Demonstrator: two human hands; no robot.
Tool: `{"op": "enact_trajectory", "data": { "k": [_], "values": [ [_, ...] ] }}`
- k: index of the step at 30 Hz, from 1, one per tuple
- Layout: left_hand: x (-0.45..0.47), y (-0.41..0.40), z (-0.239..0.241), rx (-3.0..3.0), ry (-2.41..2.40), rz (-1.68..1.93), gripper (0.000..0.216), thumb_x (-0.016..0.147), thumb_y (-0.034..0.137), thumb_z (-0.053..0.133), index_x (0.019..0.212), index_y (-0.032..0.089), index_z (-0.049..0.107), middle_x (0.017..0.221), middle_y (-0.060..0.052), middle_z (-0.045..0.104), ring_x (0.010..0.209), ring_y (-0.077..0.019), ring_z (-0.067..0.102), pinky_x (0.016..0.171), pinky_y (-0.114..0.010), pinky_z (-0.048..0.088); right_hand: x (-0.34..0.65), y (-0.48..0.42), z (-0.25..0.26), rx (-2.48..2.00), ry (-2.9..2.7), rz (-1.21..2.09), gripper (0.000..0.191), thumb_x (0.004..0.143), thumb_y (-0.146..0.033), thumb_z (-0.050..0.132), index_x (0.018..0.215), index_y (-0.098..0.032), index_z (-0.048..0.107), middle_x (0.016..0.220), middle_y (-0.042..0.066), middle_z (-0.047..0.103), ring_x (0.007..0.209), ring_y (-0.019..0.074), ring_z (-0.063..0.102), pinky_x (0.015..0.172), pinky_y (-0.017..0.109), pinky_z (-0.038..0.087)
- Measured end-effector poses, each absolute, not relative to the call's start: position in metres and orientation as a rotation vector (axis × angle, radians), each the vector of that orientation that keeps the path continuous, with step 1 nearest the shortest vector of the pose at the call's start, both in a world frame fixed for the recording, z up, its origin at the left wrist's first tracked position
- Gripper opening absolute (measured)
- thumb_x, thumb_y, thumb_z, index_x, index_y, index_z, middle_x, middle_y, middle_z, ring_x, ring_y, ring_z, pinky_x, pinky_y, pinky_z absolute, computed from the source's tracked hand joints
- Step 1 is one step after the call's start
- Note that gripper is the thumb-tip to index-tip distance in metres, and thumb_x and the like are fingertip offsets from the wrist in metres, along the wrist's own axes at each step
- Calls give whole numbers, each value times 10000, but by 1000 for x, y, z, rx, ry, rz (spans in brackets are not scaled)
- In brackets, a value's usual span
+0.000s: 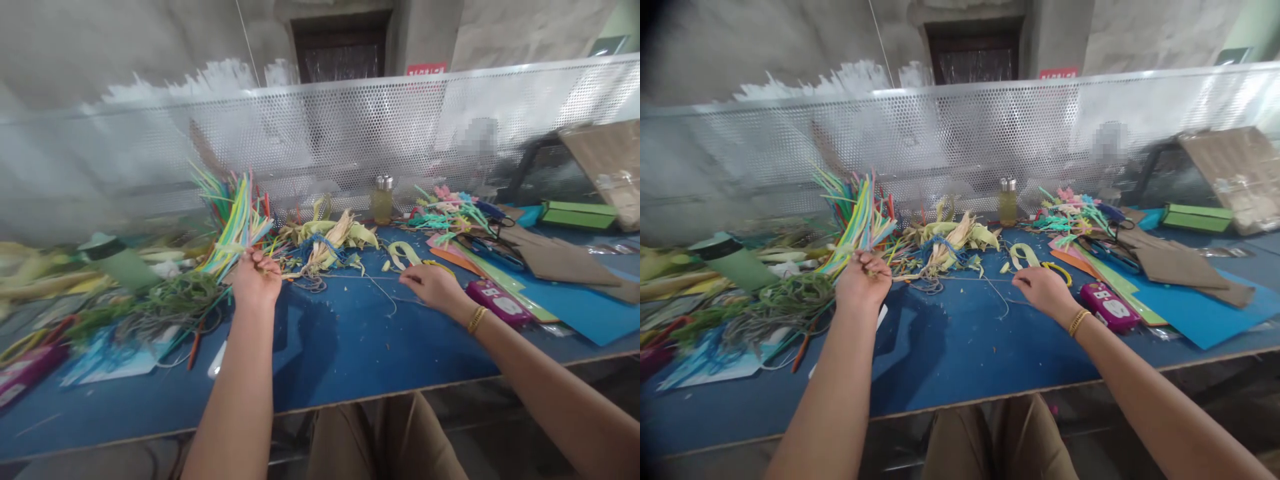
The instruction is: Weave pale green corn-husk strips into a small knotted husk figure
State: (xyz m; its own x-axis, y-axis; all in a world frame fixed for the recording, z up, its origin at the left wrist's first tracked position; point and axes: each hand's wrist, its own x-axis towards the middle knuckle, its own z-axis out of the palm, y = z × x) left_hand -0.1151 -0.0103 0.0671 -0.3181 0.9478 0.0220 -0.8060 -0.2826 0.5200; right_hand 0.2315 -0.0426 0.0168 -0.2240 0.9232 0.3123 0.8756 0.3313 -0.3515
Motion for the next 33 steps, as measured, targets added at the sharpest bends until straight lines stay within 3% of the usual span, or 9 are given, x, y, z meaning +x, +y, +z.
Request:
{"op": "enact_trajectory", "data": {
  "k": [9,12,15,17,19,21,25,29,33],
  "values": [
    [-107,-40,73,463,520,1764,267,964,156,439,703,182,493,480,79,421,360,-30,394,356,-115,264,229,-56,22,-1402,-2223,472,248,865,-377,556,825,-194,719,750,25,702,670,156,595,627,265,392],
    [-115,-47,69,493,747,1674,225,932,162,503,710,184,529,508,69,487,423,-58,490,465,-156,429,249,-64,28,-1374,-2106,592,298,848,-436,564,841,-183,720,750,27,694,678,159,590,631,262,412],
    [-126,-56,67,557,926,1449,165,886,157,571,724,189,562,632,38,619,666,-142,663,625,-298,551,272,-73,41,-1455,-2002,531,322,839,-464,556,842,-195,734,782,43,707,699,176,604,627,274,420],
    [-135,-64,67,619,990,1335,115,862,157,606,755,200,591,837,3,709,800,-179,692,652,-344,568,281,-79,50,-1571,-2009,388,318,849,-460,544,825,-214,744,713,44,693,648,174,588,591,280,394],
    [-142,-73,67,638,1032,1307,140,878,134,566,764,203,611,954,-21,727,849,-200,696,632,-344,577,281,-86,57,-1662,-2080,243,293,857,-432,547,797,-229,749,664,36,681,616,168,575,581,281,366],
    [-144,-80,66,621,1023,1387,237,916,113,477,740,201,610,906,-10,730,778,-184,694,560,-298,563,270,-91,59,-1619,-2200,208,244,857,-377,569,787,-230,751,733,29,711,676,166,600,619,270,368],
    [-124,-92,58,610,837,1496,250,937,160,466,749,210,622,824,10,724,694,-152,673,575,-288,572,219,-89,57,-1316,-2345,445,208,869,-320,584,847,-207,757,804,15,726,727,136,609,652,234,371],
    [-78,-102,49,736,724,1449,158,881,203,586,726,191,613,1100,-68,711,927,-196,689,687,-282,583,162,-77,67,-1112,-2371,475,191,857,-310,610,869,-187,756,749,-1,687,669,103,553,609,220,332],
    [-40,-101,40,797,559,1393,112,851,205,642,752,172,599,889,-48,685,791,-145,664,776,-305,573,130,-65,84,-916,-2350,596,160,834,-271,622,797,-157,729,731,-12,661,670,90,530,628,215,347]
  ]
}}
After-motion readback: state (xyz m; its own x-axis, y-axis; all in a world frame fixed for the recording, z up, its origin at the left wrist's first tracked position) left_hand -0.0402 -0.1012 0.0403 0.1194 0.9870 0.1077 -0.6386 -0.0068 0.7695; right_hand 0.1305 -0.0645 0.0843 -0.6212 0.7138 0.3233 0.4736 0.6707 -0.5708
